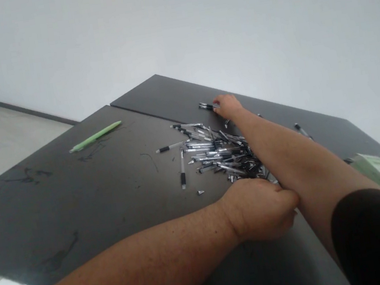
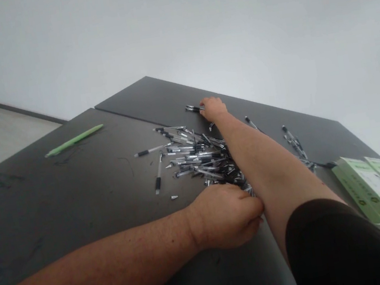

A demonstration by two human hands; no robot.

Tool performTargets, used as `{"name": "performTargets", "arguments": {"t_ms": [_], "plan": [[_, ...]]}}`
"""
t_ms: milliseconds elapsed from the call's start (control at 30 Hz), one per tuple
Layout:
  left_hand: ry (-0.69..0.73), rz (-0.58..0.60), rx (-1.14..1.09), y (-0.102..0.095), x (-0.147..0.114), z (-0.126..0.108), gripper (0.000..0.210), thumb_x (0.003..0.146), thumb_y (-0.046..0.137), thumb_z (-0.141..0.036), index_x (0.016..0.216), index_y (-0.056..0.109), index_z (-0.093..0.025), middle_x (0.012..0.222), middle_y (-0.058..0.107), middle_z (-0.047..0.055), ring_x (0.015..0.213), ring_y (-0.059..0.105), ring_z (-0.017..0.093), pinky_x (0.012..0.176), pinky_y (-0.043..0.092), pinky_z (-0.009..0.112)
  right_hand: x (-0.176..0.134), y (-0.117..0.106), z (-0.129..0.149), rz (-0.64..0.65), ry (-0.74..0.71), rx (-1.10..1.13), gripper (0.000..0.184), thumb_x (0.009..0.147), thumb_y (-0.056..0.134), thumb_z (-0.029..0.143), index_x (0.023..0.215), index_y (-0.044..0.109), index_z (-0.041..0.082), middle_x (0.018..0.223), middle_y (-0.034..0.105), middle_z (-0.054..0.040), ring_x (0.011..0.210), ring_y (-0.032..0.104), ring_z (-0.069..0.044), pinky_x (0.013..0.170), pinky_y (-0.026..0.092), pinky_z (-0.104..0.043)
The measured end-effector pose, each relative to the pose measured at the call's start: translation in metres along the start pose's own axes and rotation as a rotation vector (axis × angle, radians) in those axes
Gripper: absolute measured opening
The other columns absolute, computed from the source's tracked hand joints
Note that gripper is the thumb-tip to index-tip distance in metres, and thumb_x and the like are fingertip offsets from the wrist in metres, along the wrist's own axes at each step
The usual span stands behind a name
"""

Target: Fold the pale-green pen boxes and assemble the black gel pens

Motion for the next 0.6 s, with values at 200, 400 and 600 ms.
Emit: {"name": "performTargets", "arguments": {"t_ms": [200,400,600], "plan": [[0.014,-0.008,0.032,0.000,-0.002,0.000,0.019,0.108,0.066,-0.033,0.095,0.072,-0.020,0.096,0.086,0.007,0.089,0.085,0.028,0.068,0.062,0.040,-0.025,-0.026,-0.004,-0.034,-0.049,0.039,0.044,0.110,0.058,0.024,0.146,0.083,0.018,0.147,0.082,-0.0161,0.137,0.073,-0.034,0.124,0.054,-0.047],[0.010,0.001,-0.012,0.002,-0.002,0.001,0.021,0.109,0.067,-0.034,0.094,0.074,-0.021,0.099,0.086,0.007,0.092,0.083,0.027,0.073,0.061,0.040,-0.067,-0.038,-0.010,0.062,-0.120,0.066,0.037,0.108,0.064,0.026,0.135,0.089,0.023,0.127,0.089,-0.0105,0.117,0.081,-0.030,0.109,0.062,-0.042],[0.001,0.052,-0.009,0.000,-0.002,-0.001,0.021,0.110,0.066,-0.033,0.097,0.076,-0.021,0.101,0.086,0.006,0.096,0.083,0.027,0.079,0.060,0.040,-0.089,-0.022,-0.003,0.109,-0.203,0.087,0.034,0.104,0.069,0.023,0.129,0.092,0.028,0.146,0.085,-0.0064,0.141,0.074,-0.029,0.126,0.052,-0.040]]}}
Point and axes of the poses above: each hand's wrist, its own x-axis towards the middle knuckle, its own y-axis out of the palm, z = x × y, the point moved 6 cm from there along x, towards the middle knuckle
